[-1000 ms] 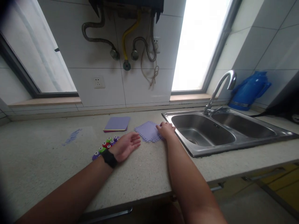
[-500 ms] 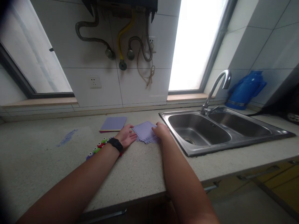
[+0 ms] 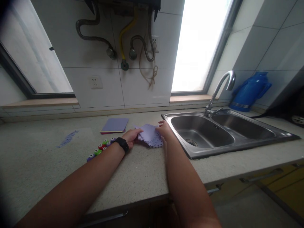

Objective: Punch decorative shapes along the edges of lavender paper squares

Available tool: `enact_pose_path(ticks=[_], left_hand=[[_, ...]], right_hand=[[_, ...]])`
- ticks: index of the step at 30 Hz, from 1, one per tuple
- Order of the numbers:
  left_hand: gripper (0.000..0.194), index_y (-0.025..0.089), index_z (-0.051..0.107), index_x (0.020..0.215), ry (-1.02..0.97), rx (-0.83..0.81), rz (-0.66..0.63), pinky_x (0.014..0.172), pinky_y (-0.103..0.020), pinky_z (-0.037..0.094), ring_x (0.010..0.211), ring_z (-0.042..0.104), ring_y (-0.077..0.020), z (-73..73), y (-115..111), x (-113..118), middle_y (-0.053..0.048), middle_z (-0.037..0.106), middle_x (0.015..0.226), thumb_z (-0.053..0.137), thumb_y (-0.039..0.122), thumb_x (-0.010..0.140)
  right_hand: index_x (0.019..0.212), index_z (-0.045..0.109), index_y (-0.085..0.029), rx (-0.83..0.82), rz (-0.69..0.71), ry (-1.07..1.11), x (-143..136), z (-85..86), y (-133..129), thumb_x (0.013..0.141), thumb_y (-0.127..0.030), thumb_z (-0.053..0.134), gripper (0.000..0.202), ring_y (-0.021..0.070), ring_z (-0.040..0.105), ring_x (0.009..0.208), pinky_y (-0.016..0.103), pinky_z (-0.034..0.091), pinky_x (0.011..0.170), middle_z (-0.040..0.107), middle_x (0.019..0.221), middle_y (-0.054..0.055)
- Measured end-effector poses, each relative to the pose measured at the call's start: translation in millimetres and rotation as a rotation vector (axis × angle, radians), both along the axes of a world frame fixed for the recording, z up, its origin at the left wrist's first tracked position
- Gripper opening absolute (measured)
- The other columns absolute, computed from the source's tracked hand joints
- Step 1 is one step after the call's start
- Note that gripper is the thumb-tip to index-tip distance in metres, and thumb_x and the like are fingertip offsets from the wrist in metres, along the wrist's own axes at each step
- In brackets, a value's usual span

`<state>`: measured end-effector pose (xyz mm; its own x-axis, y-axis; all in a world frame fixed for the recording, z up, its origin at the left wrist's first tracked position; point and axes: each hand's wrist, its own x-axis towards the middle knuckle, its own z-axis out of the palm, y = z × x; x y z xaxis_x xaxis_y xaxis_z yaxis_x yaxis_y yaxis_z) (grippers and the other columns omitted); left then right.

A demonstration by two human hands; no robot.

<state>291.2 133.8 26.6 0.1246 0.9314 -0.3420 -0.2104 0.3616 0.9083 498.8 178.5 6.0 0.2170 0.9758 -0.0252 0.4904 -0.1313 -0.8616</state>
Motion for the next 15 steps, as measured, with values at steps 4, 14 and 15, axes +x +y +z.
enact_pose_path(ticks=[4, 14, 15], left_hand=[[0.039, 0.019, 0.063, 0.134, 0.005, 0.199, 0.024, 0.093, -0.05, 0.061, 0.112, 0.069, -0.0276, -6.6, -2.7, 2.9, -0.012, 0.066, 0.135, 0.069, 0.037, 0.1], [0.029, 0.018, 0.071, 0.119, -0.048, 0.727, 0.186, 0.109, -0.047, 0.05, 0.116, 0.069, -0.0266, -16.5, -5.8, 3.8, -0.008, 0.076, 0.123, 0.075, 0.029, 0.092], [0.029, 0.019, 0.071, 0.119, -0.039, 0.754, 0.203, 0.111, -0.046, 0.047, 0.118, 0.068, -0.0265, -18.2, -5.3, 4.1, -0.008, 0.076, 0.122, 0.074, 0.027, 0.091]], right_hand=[[0.147, 0.051, -0.016, 0.108, 0.088, 0.188, 7.3, 3.5, -1.0, 0.083, -0.018, 0.076, 0.069, 0.027, 0.073, 0.106, 0.042, 0.063, 0.09, 0.063, 0.137, 0.02], [0.106, 0.079, -0.018, 0.196, 0.431, 0.418, 17.9, 25.4, -18.0, 0.068, -0.03, 0.089, 0.041, 0.0284, 0.073, 0.101, 0.044, 0.057, 0.099, 0.08, 0.107, 0.01], [0.105, 0.079, -0.019, 0.2, 0.444, 0.424, 19.4, 26.2, -19.1, 0.068, -0.03, 0.09, 0.04, 0.0284, 0.073, 0.101, 0.045, 0.056, 0.1, 0.08, 0.106, 0.009]])
